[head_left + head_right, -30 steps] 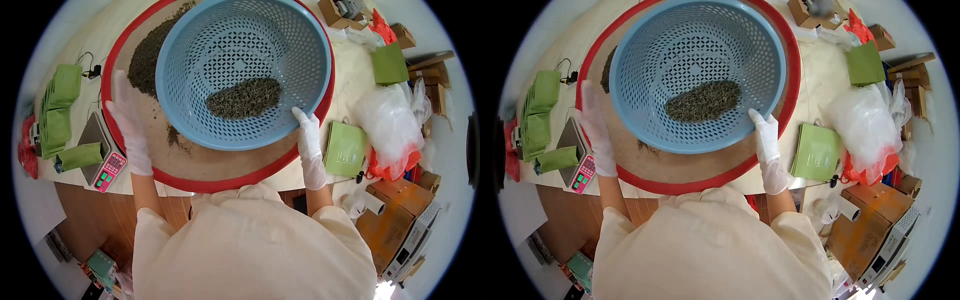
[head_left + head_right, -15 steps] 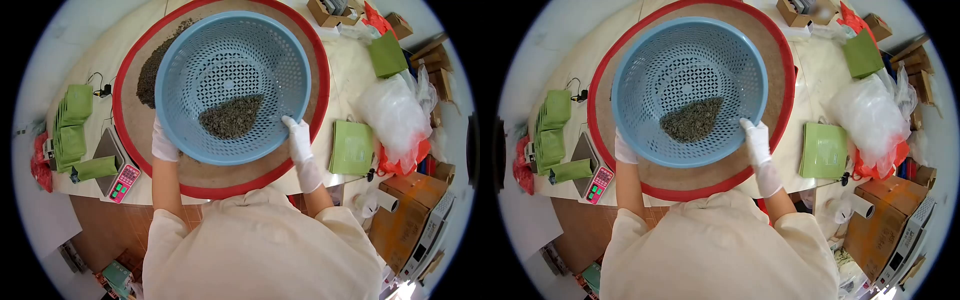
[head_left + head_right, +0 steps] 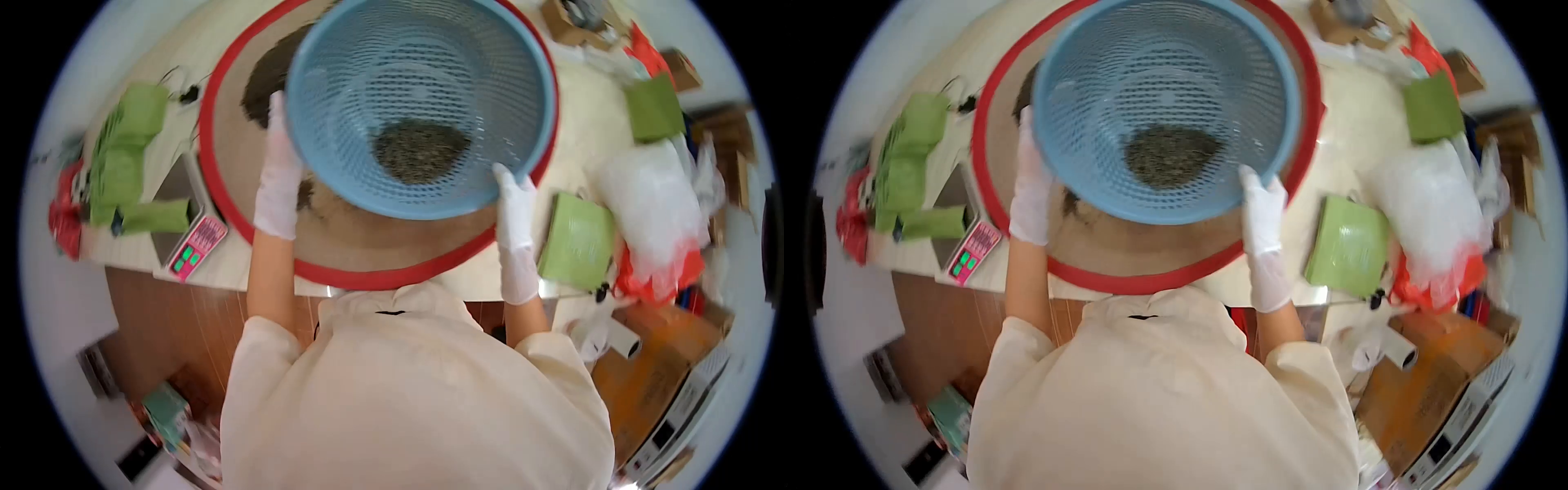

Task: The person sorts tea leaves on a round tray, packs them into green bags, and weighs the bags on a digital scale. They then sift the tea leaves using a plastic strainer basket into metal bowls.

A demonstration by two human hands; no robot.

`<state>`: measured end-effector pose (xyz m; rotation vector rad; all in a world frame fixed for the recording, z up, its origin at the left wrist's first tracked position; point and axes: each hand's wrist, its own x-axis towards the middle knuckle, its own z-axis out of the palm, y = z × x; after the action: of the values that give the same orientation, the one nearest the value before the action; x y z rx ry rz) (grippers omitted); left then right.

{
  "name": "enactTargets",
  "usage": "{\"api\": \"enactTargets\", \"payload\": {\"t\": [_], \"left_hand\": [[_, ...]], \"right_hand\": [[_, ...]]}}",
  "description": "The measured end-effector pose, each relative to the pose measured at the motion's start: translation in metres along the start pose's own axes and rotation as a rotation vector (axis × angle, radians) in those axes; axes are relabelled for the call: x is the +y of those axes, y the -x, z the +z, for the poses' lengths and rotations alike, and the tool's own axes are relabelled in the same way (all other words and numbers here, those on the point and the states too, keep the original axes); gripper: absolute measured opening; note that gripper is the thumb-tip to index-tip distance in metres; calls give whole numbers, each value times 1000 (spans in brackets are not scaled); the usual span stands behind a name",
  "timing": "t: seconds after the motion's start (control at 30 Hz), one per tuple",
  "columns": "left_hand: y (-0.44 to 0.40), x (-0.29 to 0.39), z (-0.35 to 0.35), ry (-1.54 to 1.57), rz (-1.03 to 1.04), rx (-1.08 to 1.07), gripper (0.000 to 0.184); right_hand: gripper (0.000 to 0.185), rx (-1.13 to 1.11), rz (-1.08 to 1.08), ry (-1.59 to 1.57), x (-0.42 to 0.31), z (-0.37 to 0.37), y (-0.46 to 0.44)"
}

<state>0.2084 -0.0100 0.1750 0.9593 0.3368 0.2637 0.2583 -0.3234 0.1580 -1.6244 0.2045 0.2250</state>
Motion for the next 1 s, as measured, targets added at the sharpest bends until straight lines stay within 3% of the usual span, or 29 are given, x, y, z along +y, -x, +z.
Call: {"api": "enactTargets", "payload": {"t": [0.03,0.1,0.13,0.17,0.2,0.27,0.47,0.53,0.6,0.63,0.7,0.77,0.8,0.83,0.87,0.9,0.93,1.0], "left_hand": [[-1,6,-18,-67,14,-1,59],[8,10,-52,-371,234,21,55],[37,18,-39,-429,183,124,52],[68,14,-28,-471,338,114,51],[83,9,-38,-439,345,113,52],[90,-15,-54,-330,168,227,52],[149,-12,-114,-304,76,407,45],[173,15,-132,-334,103,539,41],[186,58,-178,-495,261,698,37],[197,80,-183,-413,350,877,30],[204,136,-287,-509,362,1079,25],[213,189,-366,-646,388,1190,43],[214,205,-436,-1229,256,1156,36],[226,216,-464,-1577,369,1005,30],[236,228,-491,-1989,532,874,37],[246,239,-519,-2328,751,782,53],[244,270,-469,-1960,353,746,53],[234,298,-479,-1883,158,569,55]], "right_hand": [[32,0,13,22,6,0,-1],[38,-65,24,-64,8,8,2],[38,-98,20,-40,21,3,-1],[39,-83,100,-200,36,-4,-3],[39,-109,165,-289,42,-5,-3],[39,-98,225,-339,51,-20,0],[40,-51,174,-317,56,12,21],[44,-76,176,-324,67,16,24],[46,-56,149,-436,75,25,34],[39,-37,140,-462,72,36,46],[43,9,87,-468,67,59,67],[46,18,-12,-378,76,69,63],[45,63,37,-359,60,86,79],[44,134,90,-340,41,105,95],[39,68,209,-551,49,102,82],[38,60,165,-565,68,94,70],[37,125,199,-575,64,108,74],[30,258,-142,-147,61,125,86]]}}
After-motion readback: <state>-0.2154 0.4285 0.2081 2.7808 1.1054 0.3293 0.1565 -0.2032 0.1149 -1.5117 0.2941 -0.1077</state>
